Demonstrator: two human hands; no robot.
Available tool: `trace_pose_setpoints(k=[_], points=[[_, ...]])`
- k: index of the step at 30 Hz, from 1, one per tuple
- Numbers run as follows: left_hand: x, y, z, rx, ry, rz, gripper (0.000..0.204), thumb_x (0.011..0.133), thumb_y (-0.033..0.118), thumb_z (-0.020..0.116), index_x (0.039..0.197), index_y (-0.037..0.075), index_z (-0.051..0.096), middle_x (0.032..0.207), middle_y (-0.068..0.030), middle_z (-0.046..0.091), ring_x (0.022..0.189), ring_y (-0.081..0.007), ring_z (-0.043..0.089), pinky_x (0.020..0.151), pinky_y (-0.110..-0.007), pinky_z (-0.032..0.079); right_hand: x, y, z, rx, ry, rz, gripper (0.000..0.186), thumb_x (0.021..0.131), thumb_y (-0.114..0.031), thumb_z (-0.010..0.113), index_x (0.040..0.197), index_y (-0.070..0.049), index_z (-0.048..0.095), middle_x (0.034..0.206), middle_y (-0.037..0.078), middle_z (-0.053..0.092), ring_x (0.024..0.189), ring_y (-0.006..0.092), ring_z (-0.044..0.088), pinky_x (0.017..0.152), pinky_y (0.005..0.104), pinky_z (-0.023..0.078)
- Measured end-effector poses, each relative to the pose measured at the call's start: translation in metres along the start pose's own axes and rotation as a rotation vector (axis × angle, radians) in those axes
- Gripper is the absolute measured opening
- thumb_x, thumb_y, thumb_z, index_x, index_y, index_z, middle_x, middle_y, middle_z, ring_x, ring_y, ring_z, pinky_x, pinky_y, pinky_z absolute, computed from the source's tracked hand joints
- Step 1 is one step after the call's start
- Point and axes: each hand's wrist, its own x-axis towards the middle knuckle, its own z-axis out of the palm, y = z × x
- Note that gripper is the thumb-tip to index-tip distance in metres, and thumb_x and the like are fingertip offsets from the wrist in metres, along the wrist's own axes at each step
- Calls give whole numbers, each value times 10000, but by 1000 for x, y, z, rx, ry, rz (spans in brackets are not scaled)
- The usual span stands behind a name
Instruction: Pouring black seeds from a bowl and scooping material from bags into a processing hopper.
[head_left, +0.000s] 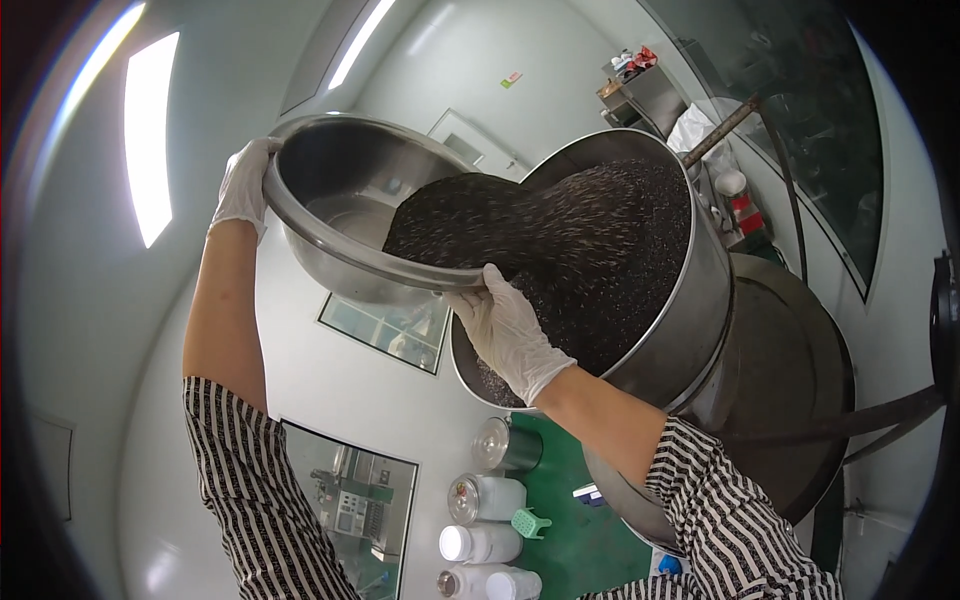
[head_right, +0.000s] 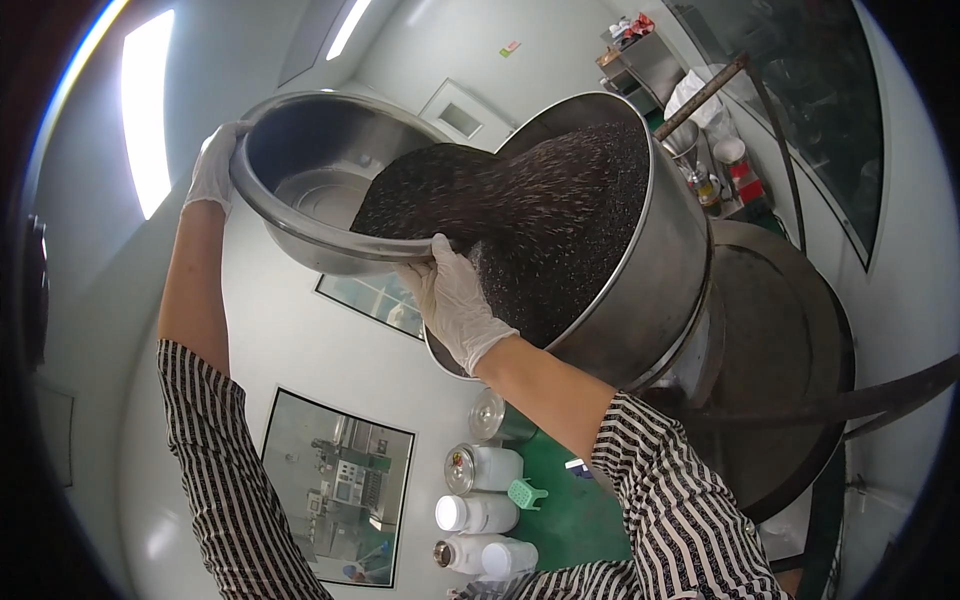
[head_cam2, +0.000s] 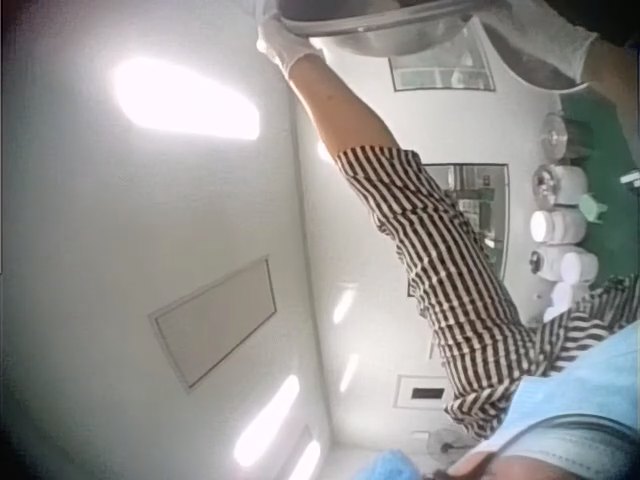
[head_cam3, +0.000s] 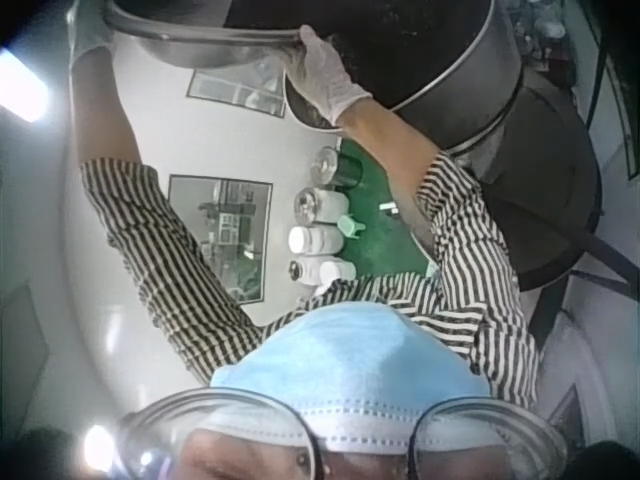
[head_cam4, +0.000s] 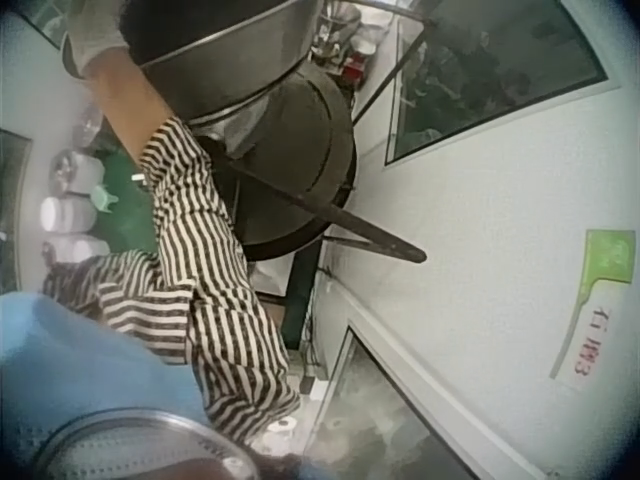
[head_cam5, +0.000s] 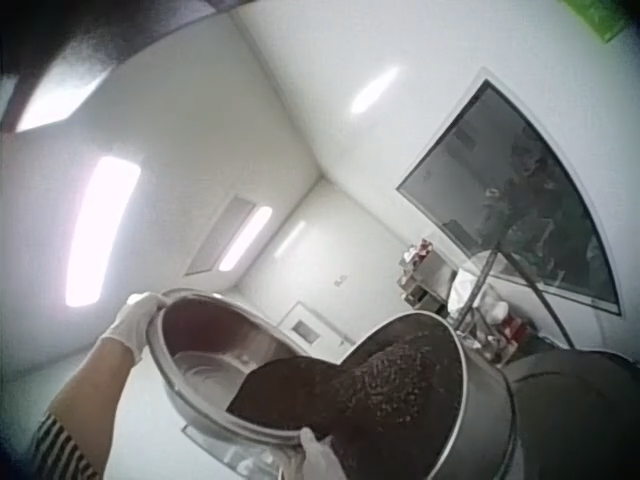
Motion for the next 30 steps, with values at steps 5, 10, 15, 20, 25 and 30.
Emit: trace_pose_setpoints(k=[5, 10, 15, 20, 25, 30], points=[[8, 2, 1, 112, 43, -7, 257, 704, 226, 537, 765, -16, 594, 634, -54, 541, 565, -145, 490, 549, -269, 374, 2, 1, -7, 46, -9, 159, 291, 915, -230, 331, 931, 47, 419, 960, 170, 505, 939, 264, 545, 819, 327, 497], [5, 15, -4, 193, 24, 11, 282, 704, 248, 537, 775, -21, 588, 641, -64, 537, 587, -157, 494, 569, -273, 377, 3, 6, -7, 22, 37, 232, 343, 918, -267, 302, 937, 56, 415, 952, 184, 523, 891, 271, 573, 779, 322, 518], [-5, 17, -5, 266, 50, 168, 257, 731, 221, 523, 789, -17, 598, 663, -68, 560, 555, -143, 512, 517, -251, 395, 11, 14, -17, 65, 38, 383, 413, 922, -295, 266, 973, 89, 407, 953, 224, 525, 861, 275, 585, 739, 311, 534], [4, 24, -5, 430, 6, 312, 285, 720, 237, 540, 823, -25, 588, 685, -82, 554, 589, -158, 517, 540, -286, 408, 13, 25, -25, -170, 46, 484, 422, 925, -271, 247, 1005, 119, 389, 977, 235, 501, 915, 307, 556, 768, 313, 527], [-15, 37, 28, 459, 48, 369, 351, 651, 249, 521, 752, -83, 572, 671, -204, 566, 664, -301, 579, 620, -349, 447, 22, 22, -39, -170, 106, 487, 366, 928, -253, 258, 954, 75, 419, 905, 189, 528, 811, 250, 588, 677, 275, 544], [-49, 61, 59, 522, -7, 544, 320, 639, 207, 477, 709, -95, 559, 697, -221, 567, 629, -310, 559, 618, -359, 445, 18, 20, -40, -229, 52, 526, 277, 924, -203, 286, 934, 34, 430, 860, 127, 519, 782, 214, 579, 661, 253, 541]])
